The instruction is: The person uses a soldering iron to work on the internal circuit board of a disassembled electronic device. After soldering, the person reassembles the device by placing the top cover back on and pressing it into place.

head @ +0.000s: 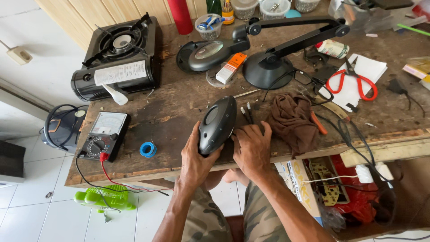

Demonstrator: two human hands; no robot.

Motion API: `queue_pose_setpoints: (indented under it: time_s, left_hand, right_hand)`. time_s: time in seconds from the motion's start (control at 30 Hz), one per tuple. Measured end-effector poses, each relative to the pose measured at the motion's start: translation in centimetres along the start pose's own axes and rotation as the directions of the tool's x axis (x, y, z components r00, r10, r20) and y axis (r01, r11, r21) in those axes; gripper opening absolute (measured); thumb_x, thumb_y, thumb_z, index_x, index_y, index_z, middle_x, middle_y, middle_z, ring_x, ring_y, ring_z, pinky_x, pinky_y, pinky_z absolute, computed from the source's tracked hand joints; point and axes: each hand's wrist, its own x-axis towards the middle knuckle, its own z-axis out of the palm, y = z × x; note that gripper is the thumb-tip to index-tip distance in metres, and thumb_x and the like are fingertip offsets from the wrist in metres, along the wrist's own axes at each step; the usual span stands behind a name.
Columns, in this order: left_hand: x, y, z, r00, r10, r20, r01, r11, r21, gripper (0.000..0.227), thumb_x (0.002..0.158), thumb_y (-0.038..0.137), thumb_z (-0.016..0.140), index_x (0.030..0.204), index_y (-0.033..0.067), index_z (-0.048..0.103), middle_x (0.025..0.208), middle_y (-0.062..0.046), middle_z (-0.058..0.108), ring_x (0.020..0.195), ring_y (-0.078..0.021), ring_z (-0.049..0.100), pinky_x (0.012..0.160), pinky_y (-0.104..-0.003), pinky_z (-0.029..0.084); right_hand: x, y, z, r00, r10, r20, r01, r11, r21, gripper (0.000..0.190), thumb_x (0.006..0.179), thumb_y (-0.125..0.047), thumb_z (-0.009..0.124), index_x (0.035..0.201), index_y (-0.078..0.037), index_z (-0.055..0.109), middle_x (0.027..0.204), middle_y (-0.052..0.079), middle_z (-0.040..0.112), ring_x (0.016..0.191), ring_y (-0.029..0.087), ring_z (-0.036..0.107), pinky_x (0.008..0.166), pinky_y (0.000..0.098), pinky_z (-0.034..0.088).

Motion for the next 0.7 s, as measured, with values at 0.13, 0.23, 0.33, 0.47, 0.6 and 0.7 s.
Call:
queue_pose_setpoints:
  time_s: [0.13, 0.23, 0.33, 0.47, 0.6, 0.7]
  left_hand:
    - [0.0, 0.2, 0.1, 1.0, 0.012, -0.017, -0.012, 1.0, -0.015, 0.103, 0.075, 0.033, 0.099, 0.165, 0.0082, 0.056, 0.142, -0.027, 0.074, 0.132, -0.0502, 0.072, 0.113, -0.058, 0.057]
    - [-0.2, 0.5, 0.0, 1.0, 0.001, -0.01, -0.001, 1.0, -0.027, 0.104, 0.075, 0.034, 0.1, 0.165, 0.0077, 0.056, 0.14, -0.028, 0.074, 0.131, -0.0513, 0.072, 0.112, -0.06, 0.057]
    - [-0.1, 0.9, -0.2, 1.0, 0.001, -0.01, -0.001, 1.0, -0.032, 0.104, 0.074, 0.033, 0.1, 0.165, 0.0069, 0.056, 0.14, -0.03, 0.074, 0.131, -0.0531, 0.071, 0.111, -0.061, 0.057]
    - [-0.2, 1.6, -0.3, 1.0, -0.004, -0.016, 0.004, 0.999, -0.034, 0.102, 0.077, 0.032, 0.099, 0.165, 0.0054, 0.054, 0.14, -0.031, 0.073, 0.13, -0.0549, 0.071, 0.11, -0.063, 0.057]
    - [-0.2, 1.1, -0.1, 1.0, -0.004, -0.016, 0.004, 0.999, -0.033, 0.101, 0.077, 0.03, 0.098, 0.164, 0.0053, 0.055, 0.14, -0.031, 0.073, 0.131, -0.0542, 0.07, 0.11, -0.063, 0.057]
    - [-0.2, 0.5, -0.1, 1.0, 0.005, -0.021, -0.006, 0.999, -0.039, 0.102, 0.074, 0.031, 0.099, 0.164, 0.0069, 0.056, 0.137, -0.03, 0.074, 0.13, -0.0533, 0.072, 0.109, -0.062, 0.058]
  right_hand:
    - [0.1, 0.3, 0.3, 1.0, -0.005, -0.022, 0.005, 1.0, -0.001, 0.009, 0.092, -0.019, 0.083, 0.097, -0.013, 0.08, 0.089, 0.004, 0.072, 0.098, 0.026, 0.073, 0.118, 0.0601, 0.04]
    - [-0.1, 0.4, -0.1, 1.0, -0.009, -0.014, 0.009, 1.0, 0.003, 0.01, 0.094, -0.021, 0.082, 0.1, -0.014, 0.08, 0.092, 0.003, 0.073, 0.1, 0.025, 0.073, 0.118, 0.0606, 0.038]
    - [0.8, -0.8, -2.2, 0.999, 0.032, -0.027, -0.031, 0.998, 0.046, 0.03, 0.093, -0.015, 0.082, 0.122, -0.01, 0.077, 0.104, 0.009, 0.075, 0.107, 0.03, 0.072, 0.118, 0.0663, 0.037]
    - [2.8, -3.4, -5.8, 0.992, 0.043, -0.123, -0.02, 0.983, 0.184, 0.06, 0.099, -0.005, 0.07, 0.159, -0.007, 0.062, 0.124, 0.017, 0.071, 0.118, 0.036, 0.065, 0.118, 0.0665, 0.037]
    - [4.4, -4.0, -6.7, 0.997, -0.056, -0.055, 0.064, 0.985, 0.161, 0.056, 0.099, -0.007, 0.068, 0.154, -0.015, 0.069, 0.119, 0.012, 0.069, 0.119, 0.036, 0.066, 0.115, 0.0615, 0.043]
    - [4.7, -4.1, -6.5, 0.995, -0.056, -0.082, 0.069, 0.984, 0.166, 0.051, 0.1, -0.001, 0.062, 0.148, -0.016, 0.073, 0.111, 0.01, 0.067, 0.111, 0.034, 0.069, 0.113, 0.055, 0.044]
